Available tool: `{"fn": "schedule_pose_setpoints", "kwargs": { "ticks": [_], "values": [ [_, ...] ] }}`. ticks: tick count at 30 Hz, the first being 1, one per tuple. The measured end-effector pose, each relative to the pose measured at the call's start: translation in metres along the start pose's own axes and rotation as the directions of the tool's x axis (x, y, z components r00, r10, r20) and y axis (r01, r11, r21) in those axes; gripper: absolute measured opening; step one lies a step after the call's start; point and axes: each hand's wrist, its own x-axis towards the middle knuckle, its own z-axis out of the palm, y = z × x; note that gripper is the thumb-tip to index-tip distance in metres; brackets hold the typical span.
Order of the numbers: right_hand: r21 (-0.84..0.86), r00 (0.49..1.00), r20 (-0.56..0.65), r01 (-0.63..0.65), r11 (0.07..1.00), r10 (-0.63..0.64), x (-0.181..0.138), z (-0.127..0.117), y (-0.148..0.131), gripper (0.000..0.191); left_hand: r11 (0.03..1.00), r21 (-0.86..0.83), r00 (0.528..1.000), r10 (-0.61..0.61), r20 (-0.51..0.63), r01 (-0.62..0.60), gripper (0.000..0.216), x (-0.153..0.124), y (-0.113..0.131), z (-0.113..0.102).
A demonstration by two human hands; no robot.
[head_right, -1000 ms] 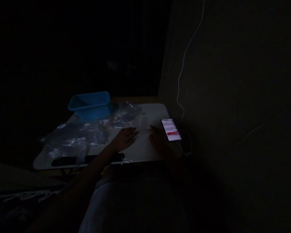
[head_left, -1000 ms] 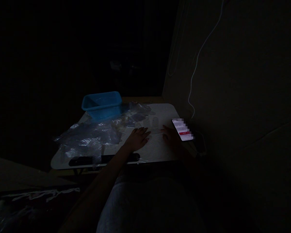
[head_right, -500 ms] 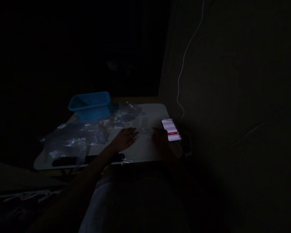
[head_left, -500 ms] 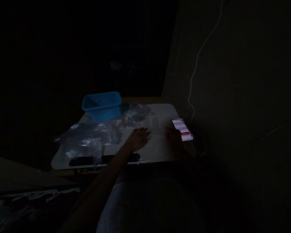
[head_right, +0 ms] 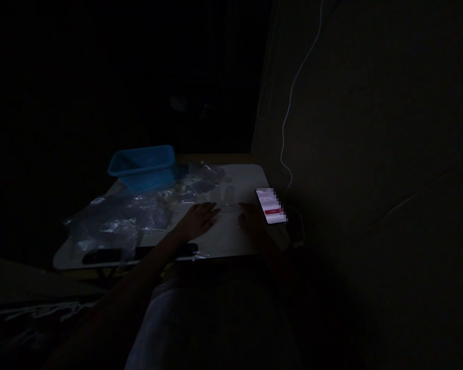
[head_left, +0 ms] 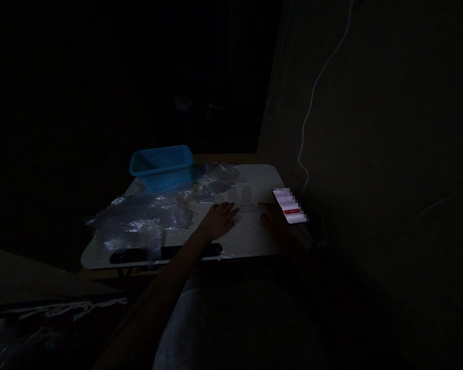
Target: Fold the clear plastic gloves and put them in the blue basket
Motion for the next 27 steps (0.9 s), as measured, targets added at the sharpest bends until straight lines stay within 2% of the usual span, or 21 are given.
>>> {"fn": "schedule_pose_setpoints", "kwargs": {
  "ticks": [17,21,24,27],
  "values": [
    [0.037,1.0,-0.011,-0.025,0.999,0.026,0.0,0.002,0.001,0.036,0.999,-0.033,1.0,-0.018,0.003,0.018,0.045,0.0,0.003,-0.004],
    [0.044,1.0,-0.013,-0.026,0.999,0.026,0.0,0.0,0.0,0.034,0.997,-0.081,0.998,-0.005,-0.064,-0.001,0.045,0.0,0.003,-0.006],
    [0.044,1.0,-0.012,-0.021,0.999,0.021,0.001,-0.002,-0.002,0.034,0.988,-0.153,0.987,0.003,-0.163,-0.028,0.044,-0.002,0.0,-0.008],
    [0.046,1.0,0.006,0.022,0.999,-0.022,-0.004,-0.005,-0.004,0.033,0.966,-0.257,0.949,-0.087,-0.304,0.006,0.045,-0.012,-0.003,-0.013]
  ]
}}
